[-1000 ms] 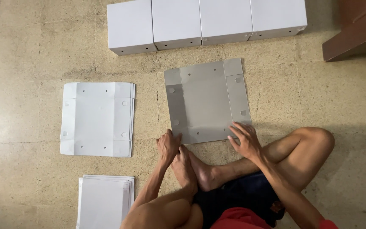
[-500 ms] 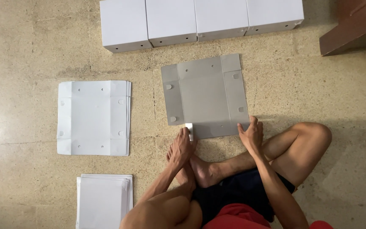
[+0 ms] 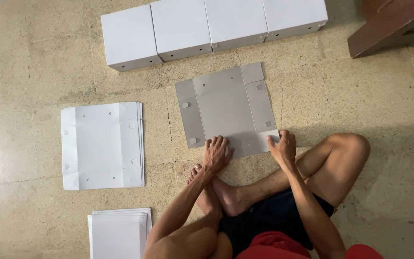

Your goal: Assembling a white cardboard box from a flat pre-cut sheet by folding and tucking flaps.

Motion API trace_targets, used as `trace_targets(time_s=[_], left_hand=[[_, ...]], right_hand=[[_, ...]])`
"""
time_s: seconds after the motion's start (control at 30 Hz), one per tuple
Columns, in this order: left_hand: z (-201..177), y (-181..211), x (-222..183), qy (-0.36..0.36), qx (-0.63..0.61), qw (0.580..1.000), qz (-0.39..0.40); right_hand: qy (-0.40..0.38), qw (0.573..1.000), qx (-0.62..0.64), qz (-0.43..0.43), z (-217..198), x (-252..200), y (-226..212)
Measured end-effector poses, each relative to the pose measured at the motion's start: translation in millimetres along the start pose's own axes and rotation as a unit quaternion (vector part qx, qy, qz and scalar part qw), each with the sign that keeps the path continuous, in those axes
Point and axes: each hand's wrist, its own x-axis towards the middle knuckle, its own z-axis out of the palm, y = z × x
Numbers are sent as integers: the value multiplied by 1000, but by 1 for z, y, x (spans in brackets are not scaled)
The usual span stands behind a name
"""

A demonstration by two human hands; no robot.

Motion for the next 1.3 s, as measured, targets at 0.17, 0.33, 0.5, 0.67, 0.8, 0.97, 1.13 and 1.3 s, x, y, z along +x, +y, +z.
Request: trace_targets(time_s=[0.17, 0.33, 0.5, 0.67, 0.8, 0.97, 1.13, 1.3], left_hand=[[-40, 15, 10, -1, -67, 998, 14], [-41, 18, 16, -7, -112, 993, 45], [-21, 21, 26, -9, -39, 999, 18], [-49, 33, 34, -38, -87, 995, -20], [-56, 34, 36, -59, -99, 993, -24], [-63, 35, 37, -76, -109, 991, -27], [-64, 34, 37, -88, -103, 990, -28], [-62, 33, 37, -88, -105, 990, -25]], right_hand=[[-39, 991, 87, -94, -9, -12, -20], [-141, 969, 110, -169, -8, -38, -54], [-151, 967, 81, -191, 0, -40, -58], [-49, 980, 110, -156, 8, -14, -42], [54, 996, 43, -61, -22, 4, -52], [18, 997, 74, -16, -3, 32, -37], [0, 994, 101, 43, 1, 46, -27], [-47, 990, 135, 23, 31, 46, -12]])
